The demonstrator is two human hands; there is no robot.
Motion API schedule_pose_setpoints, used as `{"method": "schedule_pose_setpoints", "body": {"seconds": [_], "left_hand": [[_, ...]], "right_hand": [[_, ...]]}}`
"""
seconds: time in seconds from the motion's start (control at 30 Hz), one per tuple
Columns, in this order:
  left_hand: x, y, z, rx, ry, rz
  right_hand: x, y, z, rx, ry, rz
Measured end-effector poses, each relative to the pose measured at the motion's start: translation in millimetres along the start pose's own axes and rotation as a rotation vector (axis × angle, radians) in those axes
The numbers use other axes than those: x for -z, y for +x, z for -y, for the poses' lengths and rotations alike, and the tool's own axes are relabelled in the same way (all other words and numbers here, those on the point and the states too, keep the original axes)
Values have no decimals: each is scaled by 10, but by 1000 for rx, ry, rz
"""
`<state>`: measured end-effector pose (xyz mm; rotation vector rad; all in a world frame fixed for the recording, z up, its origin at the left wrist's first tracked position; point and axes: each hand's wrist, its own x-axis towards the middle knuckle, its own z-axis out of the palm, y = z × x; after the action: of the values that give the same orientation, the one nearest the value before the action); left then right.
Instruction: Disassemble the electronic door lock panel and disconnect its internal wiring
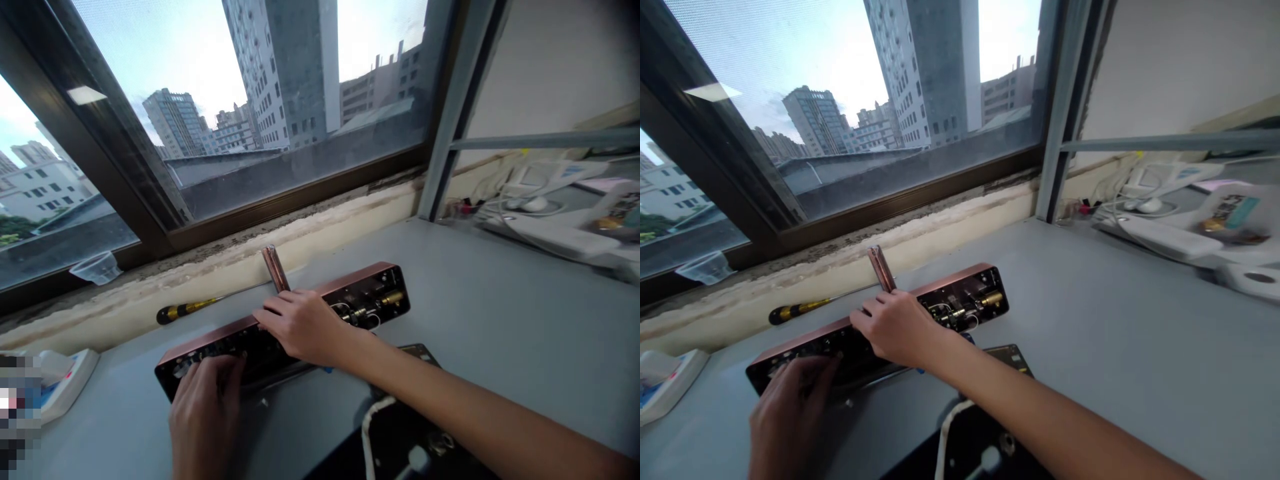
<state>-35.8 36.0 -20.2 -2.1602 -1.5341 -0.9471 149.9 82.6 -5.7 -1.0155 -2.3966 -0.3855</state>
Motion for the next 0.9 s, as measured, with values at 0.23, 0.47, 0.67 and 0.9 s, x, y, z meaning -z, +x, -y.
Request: {"method": "schedule_pose_setpoints", "body": {"seconds": [0.23,0.47,0.67,0.9], "left_hand": [[23,91,9,523,-300,253],[24,127,36,712,-468,308],[21,133,38,677,-397,338],[45,153,-30,515,-214,327]], "right_hand": [[4,2,-7,10,6,-10],[18,15,4,-4,7,4],[24,16,2,-6,13,1],[-9,7,-1,29,14,-37]]}}
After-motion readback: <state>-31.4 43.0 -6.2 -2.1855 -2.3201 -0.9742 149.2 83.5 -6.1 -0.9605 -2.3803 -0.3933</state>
